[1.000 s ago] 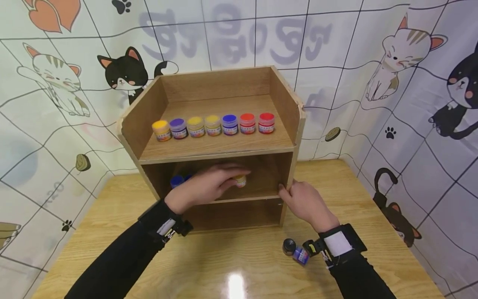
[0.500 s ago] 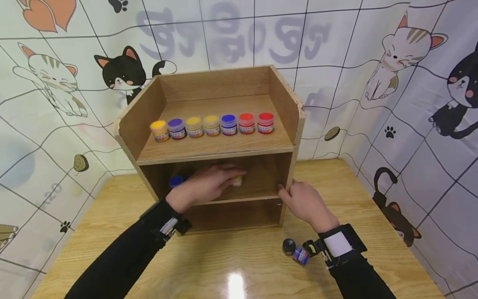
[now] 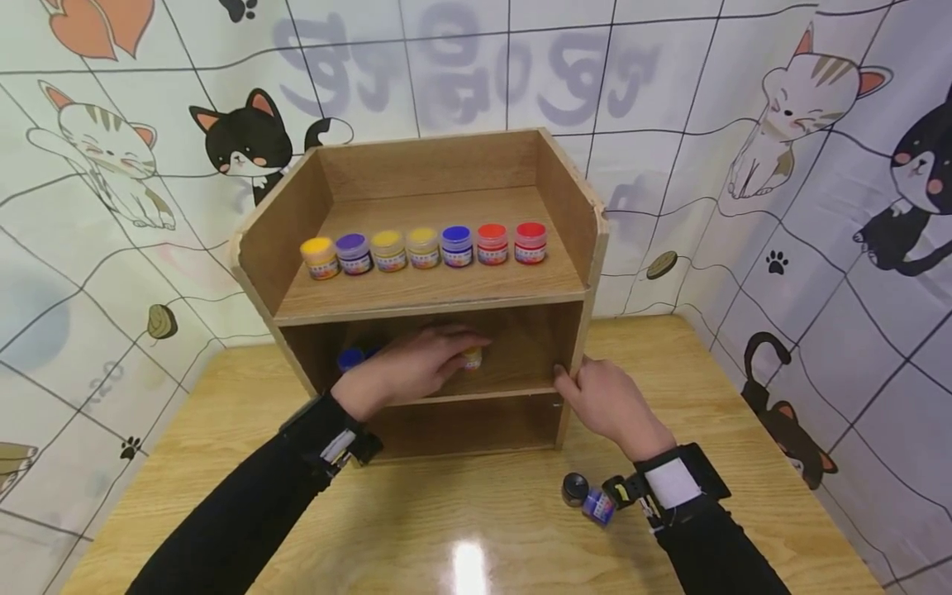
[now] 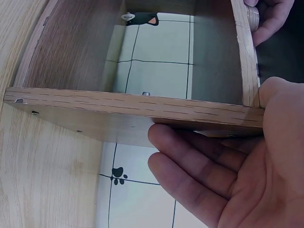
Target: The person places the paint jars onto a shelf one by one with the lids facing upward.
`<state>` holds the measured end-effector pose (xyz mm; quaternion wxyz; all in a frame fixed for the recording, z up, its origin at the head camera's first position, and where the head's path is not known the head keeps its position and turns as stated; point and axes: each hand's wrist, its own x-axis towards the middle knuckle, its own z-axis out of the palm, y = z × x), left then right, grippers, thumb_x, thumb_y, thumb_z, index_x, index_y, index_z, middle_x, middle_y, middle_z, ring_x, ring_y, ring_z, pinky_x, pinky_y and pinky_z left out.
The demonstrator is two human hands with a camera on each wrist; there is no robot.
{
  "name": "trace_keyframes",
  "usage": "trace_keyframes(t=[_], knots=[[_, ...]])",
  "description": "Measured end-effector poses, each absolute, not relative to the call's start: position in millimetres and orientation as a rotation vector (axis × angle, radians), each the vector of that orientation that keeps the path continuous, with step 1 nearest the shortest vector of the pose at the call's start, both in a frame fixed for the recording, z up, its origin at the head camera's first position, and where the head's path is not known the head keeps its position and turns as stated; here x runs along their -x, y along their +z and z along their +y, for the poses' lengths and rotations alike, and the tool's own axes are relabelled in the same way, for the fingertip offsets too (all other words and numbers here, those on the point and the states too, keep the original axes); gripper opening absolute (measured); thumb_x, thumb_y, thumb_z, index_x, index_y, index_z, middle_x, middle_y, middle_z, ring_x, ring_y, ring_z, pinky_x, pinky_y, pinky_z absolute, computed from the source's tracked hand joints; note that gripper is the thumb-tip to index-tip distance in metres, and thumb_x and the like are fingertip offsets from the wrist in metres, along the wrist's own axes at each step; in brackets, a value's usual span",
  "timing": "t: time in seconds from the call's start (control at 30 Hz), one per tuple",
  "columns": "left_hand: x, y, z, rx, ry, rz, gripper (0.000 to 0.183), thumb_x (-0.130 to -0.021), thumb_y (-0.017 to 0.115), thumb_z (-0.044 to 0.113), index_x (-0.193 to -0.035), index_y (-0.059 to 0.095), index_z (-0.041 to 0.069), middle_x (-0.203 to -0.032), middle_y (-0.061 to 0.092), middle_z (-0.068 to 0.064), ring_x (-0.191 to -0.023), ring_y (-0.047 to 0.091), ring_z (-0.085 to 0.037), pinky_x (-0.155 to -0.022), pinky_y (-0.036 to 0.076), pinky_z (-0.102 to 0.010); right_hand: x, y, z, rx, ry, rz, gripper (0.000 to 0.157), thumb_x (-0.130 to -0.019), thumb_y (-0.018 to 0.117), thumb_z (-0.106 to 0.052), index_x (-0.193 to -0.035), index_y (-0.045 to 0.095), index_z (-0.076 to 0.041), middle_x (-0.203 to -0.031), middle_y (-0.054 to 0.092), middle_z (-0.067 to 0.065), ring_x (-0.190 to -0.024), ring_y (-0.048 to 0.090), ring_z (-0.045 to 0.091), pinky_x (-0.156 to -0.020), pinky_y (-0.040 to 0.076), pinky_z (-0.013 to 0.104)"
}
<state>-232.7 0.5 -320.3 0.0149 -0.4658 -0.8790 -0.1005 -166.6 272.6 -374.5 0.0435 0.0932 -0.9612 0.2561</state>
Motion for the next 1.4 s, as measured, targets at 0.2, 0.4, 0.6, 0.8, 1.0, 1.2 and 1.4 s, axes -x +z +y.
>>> trace_keyframes(t=[0.2,0.4,0.6,0.8,1.0,1.2,1.4], knots=[[230.1,-318.0,-5.4,1.407,-0.317,-2.769,0.045,-0.1,0.048,0.022,-0.144,0.04,0.017,-0.142,0.048,-0.004,-0.119,0.052,-0.017,-0.098,0.047,-0.036,166.7,-374.3,272.7,-0.299,0.775,-2.942,0.051,-0.102,0.037,-0.033,-0.129,0.05,0.008,-0.1,0.066,0.018,-0.054,0.044,0.014,-0.043,0.029,0.029],[222.2,-311.0,-21.6,1.356,-0.386,-2.7,0.044,-0.098,0.051,0.019,-0.142,0.044,0.017,-0.138,0.052,-0.003,-0.112,0.053,-0.01,-0.093,0.049,-0.033,166.8,-372.9,273.0,-0.313,0.787,-2.934,0.051,-0.102,0.038,-0.033,-0.129,0.05,0.008,-0.103,0.066,0.02,-0.056,0.047,0.014,-0.043,0.03,0.029],[209.4,-306.8,-42.0,1.343,-0.468,-2.558,0.04,-0.095,0.057,0.015,-0.135,0.052,0.015,-0.133,0.056,-0.003,-0.113,0.055,-0.01,-0.095,0.049,-0.034,166.2,-371.5,272.5,-0.332,0.778,-2.923,0.051,-0.102,0.039,-0.032,-0.132,0.047,0.008,-0.114,0.064,0.025,-0.072,0.056,0.02,-0.049,0.038,0.03],[191.4,-307.0,-60.9,1.293,-0.437,-2.406,0.03,-0.092,0.061,0.013,-0.122,0.062,0.015,-0.117,0.065,-0.001,-0.105,0.06,-0.014,-0.089,0.052,-0.036,165.5,-370.9,272.1,-0.326,0.79,-2.926,0.051,-0.102,0.038,-0.032,-0.131,0.048,0.009,-0.112,0.064,0.025,-0.067,0.054,0.018,-0.046,0.034,0.03],[173.2,-311.8,-83.2,1.197,-0.484,-2.368,0.022,-0.09,0.064,0.012,-0.112,0.067,0.016,-0.101,0.069,0.003,-0.093,0.061,-0.012,-0.081,0.053,-0.033,164.6,-371.6,272.2,-0.323,0.788,-2.925,0.053,-0.102,0.037,-0.036,-0.126,0.053,0.008,-0.092,0.066,0.014,-0.058,0.047,0.015,-0.046,0.033,0.03],[157.4,-319.5,-108.1,1.015,-0.505,-2.479,0.013,-0.091,0.064,0.015,-0.103,0.07,0.016,-0.082,0.068,0.007,-0.064,0.055,-0.005,-0.055,0.047,-0.025,164.1,-371.8,272.7,-0.357,0.751,-2.924,0.056,-0.103,0.036,-0.04,-0.127,0.052,0.008,-0.089,0.066,0.01,-0.063,0.05,0.015,-0.052,0.039,0.03],[148.9,-325.3,-135.3,0.809,-0.468,-2.614,0.008,-0.091,0.064,0.02,-0.093,0.071,0.016,-0.068,0.061,0.011,-0.049,0.039,-0.002,-0.044,0.034,-0.022,163.4,-370.5,273.7,-0.362,0.77,-2.957,0.061,-0.102,0.035,-0.045,-0.131,0.049,0.007,-0.083,0.063,0.009,-0.064,0.051,0.015,-0.052,0.039,0.031]])
